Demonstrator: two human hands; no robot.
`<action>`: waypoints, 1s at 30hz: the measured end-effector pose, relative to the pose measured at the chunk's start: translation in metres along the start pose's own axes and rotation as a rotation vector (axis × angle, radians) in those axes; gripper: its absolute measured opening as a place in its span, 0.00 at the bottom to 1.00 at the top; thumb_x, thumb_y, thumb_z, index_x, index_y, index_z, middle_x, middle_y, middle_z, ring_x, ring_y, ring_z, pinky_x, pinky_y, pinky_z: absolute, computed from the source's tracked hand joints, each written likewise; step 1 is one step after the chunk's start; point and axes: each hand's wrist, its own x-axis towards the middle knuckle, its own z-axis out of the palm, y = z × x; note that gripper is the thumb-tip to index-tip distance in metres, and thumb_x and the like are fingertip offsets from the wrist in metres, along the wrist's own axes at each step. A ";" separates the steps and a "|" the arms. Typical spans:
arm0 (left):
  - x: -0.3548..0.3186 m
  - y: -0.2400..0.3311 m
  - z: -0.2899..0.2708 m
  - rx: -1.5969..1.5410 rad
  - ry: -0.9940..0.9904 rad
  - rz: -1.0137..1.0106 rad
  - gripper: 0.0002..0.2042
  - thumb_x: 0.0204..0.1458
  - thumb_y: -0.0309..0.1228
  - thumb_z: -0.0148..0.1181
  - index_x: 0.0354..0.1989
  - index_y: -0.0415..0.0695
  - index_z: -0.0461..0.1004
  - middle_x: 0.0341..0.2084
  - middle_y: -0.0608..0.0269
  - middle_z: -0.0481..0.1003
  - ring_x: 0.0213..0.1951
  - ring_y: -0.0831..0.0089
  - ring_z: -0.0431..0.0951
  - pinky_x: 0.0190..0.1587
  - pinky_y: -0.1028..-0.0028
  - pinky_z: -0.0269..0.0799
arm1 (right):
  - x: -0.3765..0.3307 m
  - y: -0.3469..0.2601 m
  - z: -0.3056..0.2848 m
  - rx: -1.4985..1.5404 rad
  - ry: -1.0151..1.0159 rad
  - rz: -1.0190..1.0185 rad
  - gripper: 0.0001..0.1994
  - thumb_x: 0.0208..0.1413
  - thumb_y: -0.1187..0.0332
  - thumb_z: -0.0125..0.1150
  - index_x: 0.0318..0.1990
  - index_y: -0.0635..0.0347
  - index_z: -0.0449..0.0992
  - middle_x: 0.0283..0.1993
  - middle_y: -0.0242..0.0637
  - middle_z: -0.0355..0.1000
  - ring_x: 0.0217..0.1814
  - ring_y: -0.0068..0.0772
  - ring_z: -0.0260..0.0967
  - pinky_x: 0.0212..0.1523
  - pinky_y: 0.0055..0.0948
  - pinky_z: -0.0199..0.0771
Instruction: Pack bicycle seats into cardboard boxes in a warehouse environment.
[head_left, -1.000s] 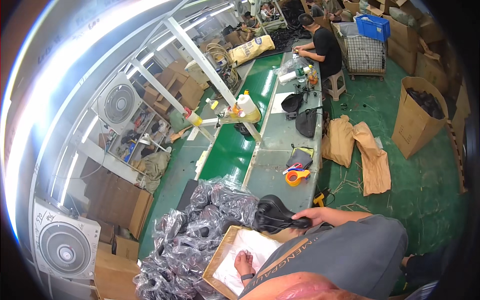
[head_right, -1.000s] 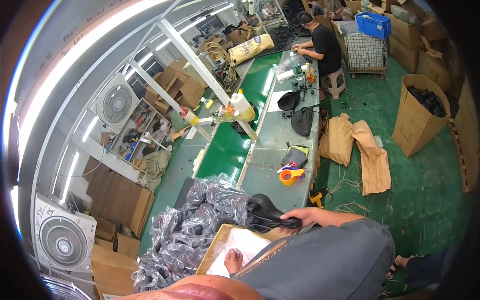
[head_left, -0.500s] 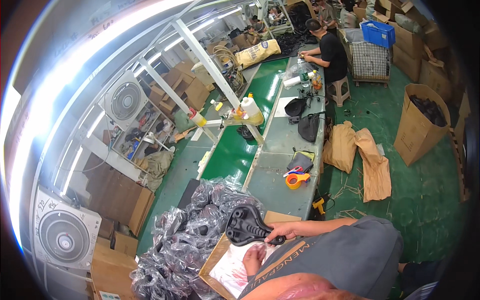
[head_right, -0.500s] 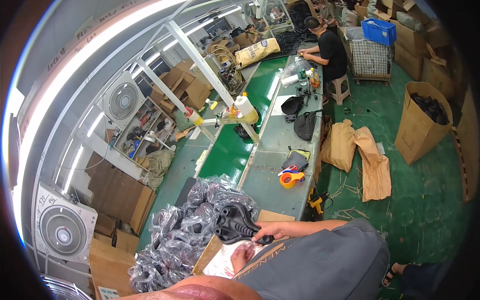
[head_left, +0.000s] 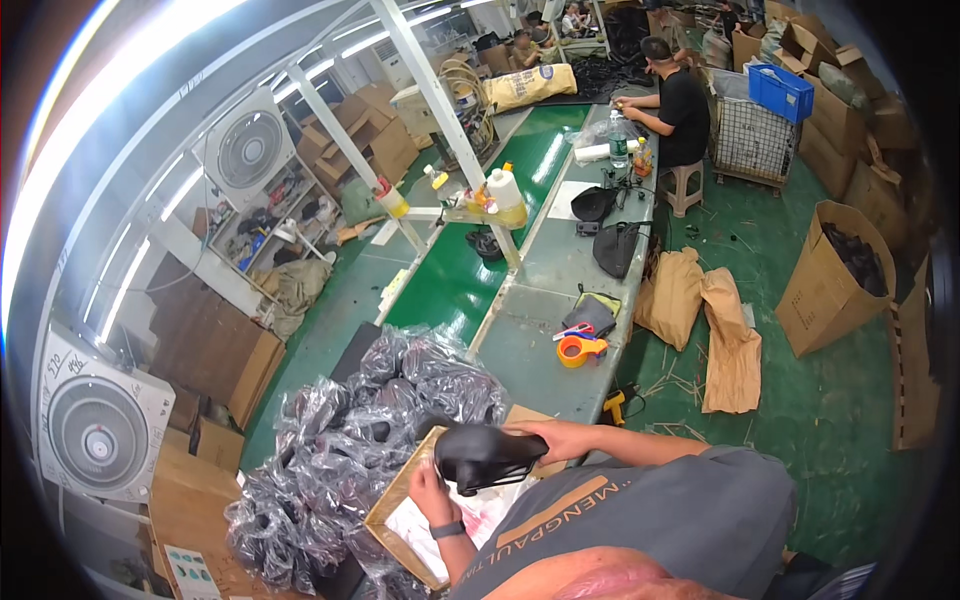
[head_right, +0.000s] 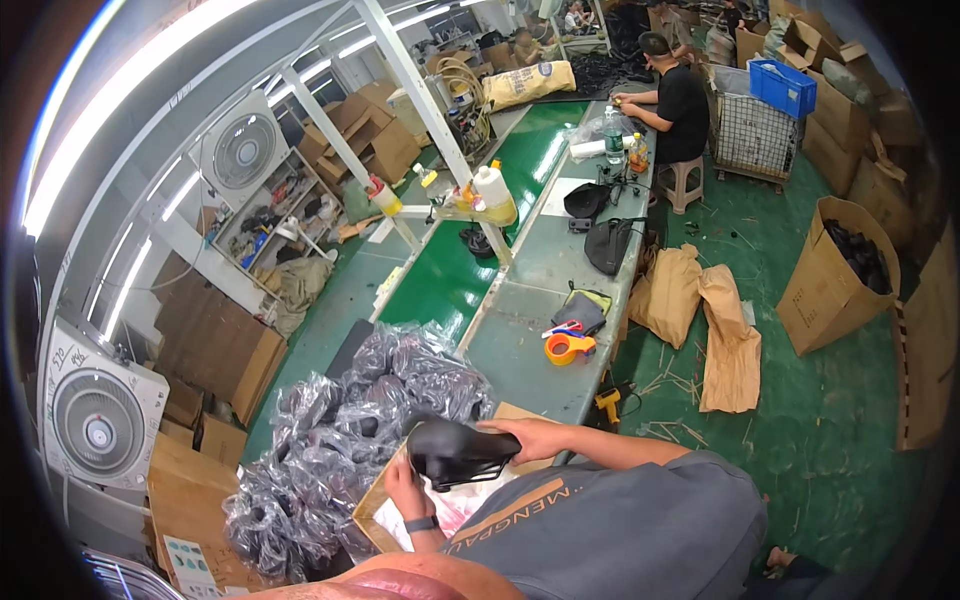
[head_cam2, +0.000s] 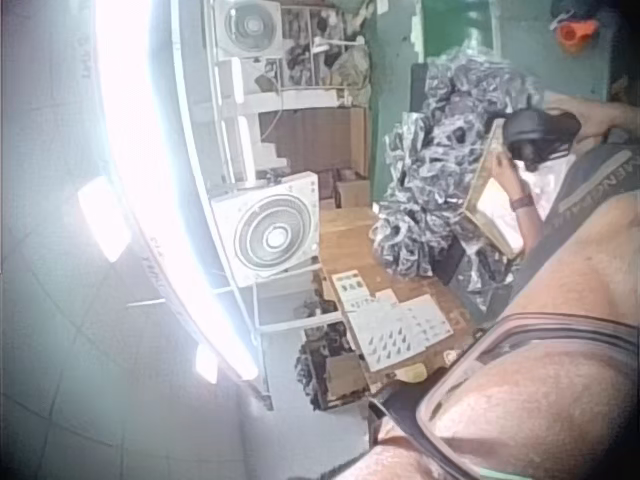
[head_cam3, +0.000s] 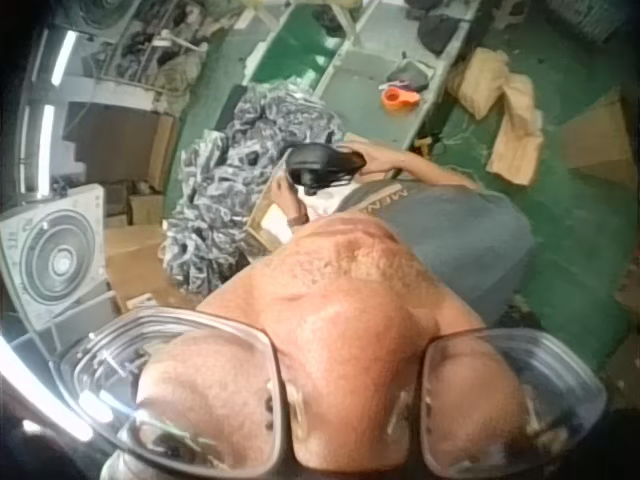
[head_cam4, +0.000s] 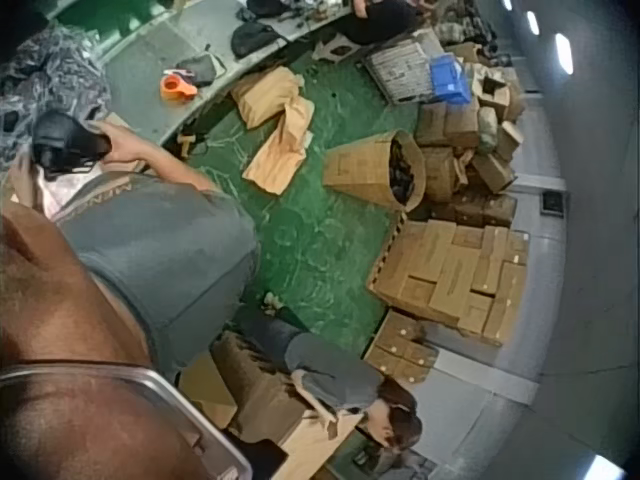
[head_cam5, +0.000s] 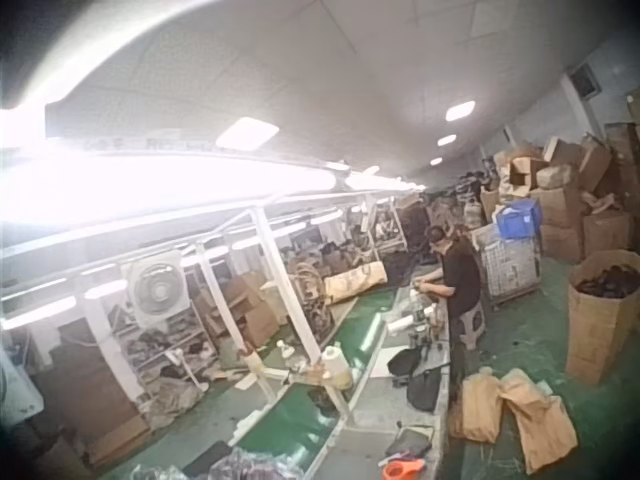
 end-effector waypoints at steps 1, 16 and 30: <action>-0.004 0.014 0.018 0.115 0.022 0.119 0.10 0.68 0.32 0.64 0.40 0.36 0.83 0.25 0.71 0.75 0.27 0.84 0.70 0.30 0.79 0.65 | -0.001 -0.008 0.006 -0.318 0.091 0.021 0.51 0.51 0.75 0.73 0.82 0.53 0.50 0.68 0.42 0.74 0.63 0.42 0.76 0.63 0.41 0.75; -0.053 -0.023 0.019 -0.174 -0.417 -0.114 0.38 0.59 0.41 0.74 0.73 0.40 0.63 0.62 0.53 0.74 0.58 0.68 0.78 0.62 0.64 0.74 | 0.052 -0.004 0.048 0.458 0.148 0.086 0.37 0.58 0.76 0.71 0.75 0.66 0.62 0.70 0.45 0.70 0.70 0.38 0.70 0.67 0.40 0.75; 0.200 -0.095 -0.221 -0.826 0.530 -0.047 0.08 0.68 0.36 0.65 0.42 0.46 0.76 0.25 0.72 0.73 0.21 0.82 0.68 0.21 0.80 0.62 | 0.044 0.018 0.006 0.250 -0.017 0.291 0.31 0.66 0.74 0.66 0.75 0.60 0.65 0.66 0.44 0.74 0.60 0.30 0.75 0.61 0.33 0.77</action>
